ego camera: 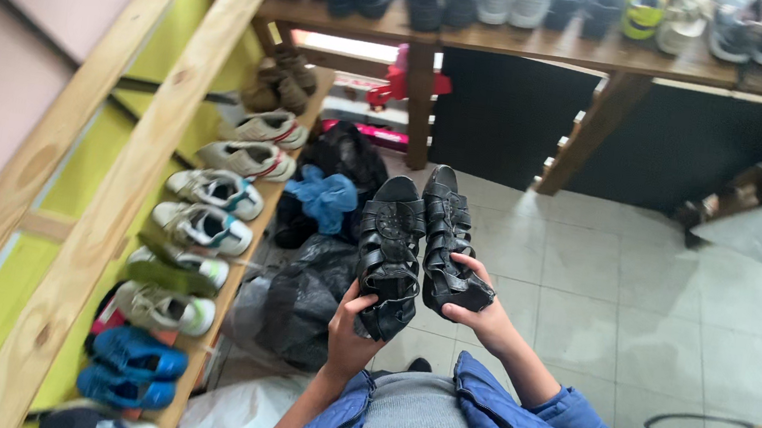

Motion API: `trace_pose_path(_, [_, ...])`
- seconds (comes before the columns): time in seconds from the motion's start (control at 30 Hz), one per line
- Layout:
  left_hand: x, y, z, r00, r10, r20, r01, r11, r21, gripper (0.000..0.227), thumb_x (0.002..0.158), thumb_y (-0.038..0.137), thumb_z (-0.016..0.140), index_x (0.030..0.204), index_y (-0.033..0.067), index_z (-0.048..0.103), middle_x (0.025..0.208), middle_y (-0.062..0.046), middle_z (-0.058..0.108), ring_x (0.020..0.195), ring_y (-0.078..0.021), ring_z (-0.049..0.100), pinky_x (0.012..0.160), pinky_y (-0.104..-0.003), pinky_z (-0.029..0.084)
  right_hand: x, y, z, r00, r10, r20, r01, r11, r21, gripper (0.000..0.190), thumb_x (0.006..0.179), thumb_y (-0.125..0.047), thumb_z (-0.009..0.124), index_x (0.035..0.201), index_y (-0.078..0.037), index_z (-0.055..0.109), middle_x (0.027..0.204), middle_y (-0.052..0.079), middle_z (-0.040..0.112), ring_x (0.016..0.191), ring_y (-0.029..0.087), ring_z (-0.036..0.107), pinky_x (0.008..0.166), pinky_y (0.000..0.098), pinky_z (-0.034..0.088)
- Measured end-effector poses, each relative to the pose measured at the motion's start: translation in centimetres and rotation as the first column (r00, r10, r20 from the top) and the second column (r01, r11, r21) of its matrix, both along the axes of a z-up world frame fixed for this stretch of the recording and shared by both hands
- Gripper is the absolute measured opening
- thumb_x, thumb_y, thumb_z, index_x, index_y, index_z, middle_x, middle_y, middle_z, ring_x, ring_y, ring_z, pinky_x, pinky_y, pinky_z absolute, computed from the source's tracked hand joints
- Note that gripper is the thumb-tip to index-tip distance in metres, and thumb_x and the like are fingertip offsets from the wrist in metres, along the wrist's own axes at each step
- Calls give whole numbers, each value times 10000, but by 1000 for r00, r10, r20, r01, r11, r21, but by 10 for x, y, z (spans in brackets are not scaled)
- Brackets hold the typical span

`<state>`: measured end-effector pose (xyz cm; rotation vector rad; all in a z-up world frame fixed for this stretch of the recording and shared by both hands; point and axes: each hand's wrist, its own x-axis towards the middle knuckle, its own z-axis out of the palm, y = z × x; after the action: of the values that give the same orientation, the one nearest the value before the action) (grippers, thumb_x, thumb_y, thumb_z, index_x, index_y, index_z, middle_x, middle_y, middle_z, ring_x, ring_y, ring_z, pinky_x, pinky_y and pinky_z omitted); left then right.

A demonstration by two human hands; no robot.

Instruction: The person repeatedly picks up pairs of shoes from wall-mounted shelves and places them on a wooden workbench. They handle multiple pairs of sneakers, boots, and sandals, moving them one at a time from the shelves to the bench.

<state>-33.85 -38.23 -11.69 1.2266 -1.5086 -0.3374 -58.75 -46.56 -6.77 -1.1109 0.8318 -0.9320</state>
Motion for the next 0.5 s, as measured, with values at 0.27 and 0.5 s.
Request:
trace_pose_path(0.27, [-41,-58,11,969,-246,-25,246,969,-2,578,697,93,908,1200,113,624,1435,-258,580,1307,-380,635,1053,-396,528,-55,3,7,971,-231,-66,235,971,53,816,719,-154,833,1462,-194,497,1322,118,638,1140,204,627,1001,310,479])
trace_pose_path(0.5, [-63,-102,9,922,-378,-84,386,917,101,588,665,97,948,1170,112,647,1447,-240,588,1325,-354,628,1059,-381,519,-83,-14,4,929,-366,-56,371,917,148,816,715,-122,815,1468,-170,505,1323,112,662,1139,194,631,975,308,488])
